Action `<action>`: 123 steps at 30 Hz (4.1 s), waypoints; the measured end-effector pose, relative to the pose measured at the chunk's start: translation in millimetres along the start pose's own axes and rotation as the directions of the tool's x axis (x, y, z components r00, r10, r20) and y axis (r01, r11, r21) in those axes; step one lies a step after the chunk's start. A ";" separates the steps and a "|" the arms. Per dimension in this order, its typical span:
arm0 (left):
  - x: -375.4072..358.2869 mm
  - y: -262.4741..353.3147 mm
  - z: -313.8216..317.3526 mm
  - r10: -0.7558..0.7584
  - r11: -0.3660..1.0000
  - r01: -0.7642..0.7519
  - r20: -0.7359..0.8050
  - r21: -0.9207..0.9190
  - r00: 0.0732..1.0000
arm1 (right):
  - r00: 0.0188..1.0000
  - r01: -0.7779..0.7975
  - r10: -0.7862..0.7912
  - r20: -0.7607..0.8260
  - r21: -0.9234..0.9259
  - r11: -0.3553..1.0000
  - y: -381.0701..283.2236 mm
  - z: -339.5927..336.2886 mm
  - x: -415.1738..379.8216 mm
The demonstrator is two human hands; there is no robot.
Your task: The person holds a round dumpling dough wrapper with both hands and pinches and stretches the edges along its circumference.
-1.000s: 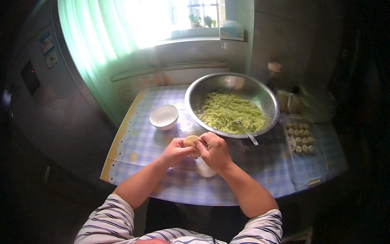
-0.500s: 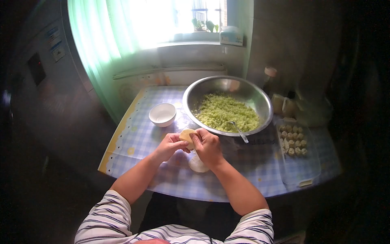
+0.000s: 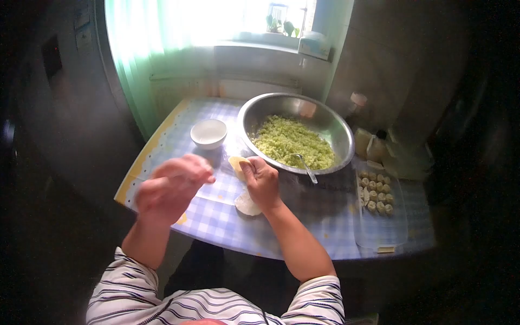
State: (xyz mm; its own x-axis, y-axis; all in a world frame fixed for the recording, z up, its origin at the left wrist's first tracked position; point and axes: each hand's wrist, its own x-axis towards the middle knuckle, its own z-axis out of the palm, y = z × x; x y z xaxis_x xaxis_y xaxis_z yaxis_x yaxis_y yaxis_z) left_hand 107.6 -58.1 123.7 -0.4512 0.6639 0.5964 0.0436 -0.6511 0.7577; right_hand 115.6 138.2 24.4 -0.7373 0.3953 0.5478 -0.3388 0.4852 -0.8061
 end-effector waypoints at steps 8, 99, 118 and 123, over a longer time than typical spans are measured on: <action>-30.0 92.5 108.6 0.025 0.999 -0.027 -0.048 -0.040 0.999 | 1.000 0.021 -0.022 -0.019 -0.027 0.999 2.0 -0.1 1.1; 7.0 -128.9 -111.7 -0.629 0.777 0.626 -0.094 -0.063 0.772 | 0.851 -0.492 0.362 0.380 0.337 0.803 5.3 -12.6 7.6; 7.6 -125.5 -107.2 -0.691 0.723 0.688 -0.095 -0.068 0.717 | 0.882 -0.450 0.354 0.311 0.332 0.829 -0.4 -5.6 4.0; 8.2 -127.3 -109.7 -0.646 0.760 0.650 -0.127 -0.006 0.753 | 0.890 -0.433 0.332 0.314 0.345 0.833 0.9 -3.8 5.2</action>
State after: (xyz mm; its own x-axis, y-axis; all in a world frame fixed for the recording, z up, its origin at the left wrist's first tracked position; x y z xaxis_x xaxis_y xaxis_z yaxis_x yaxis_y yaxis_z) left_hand 0.6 -10.2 3.1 -0.4808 0.8738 -0.0737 -0.2661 -0.0653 0.9617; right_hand 113.6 143.7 27.4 -0.9518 0.2677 0.1495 -0.1649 -0.0356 -0.9857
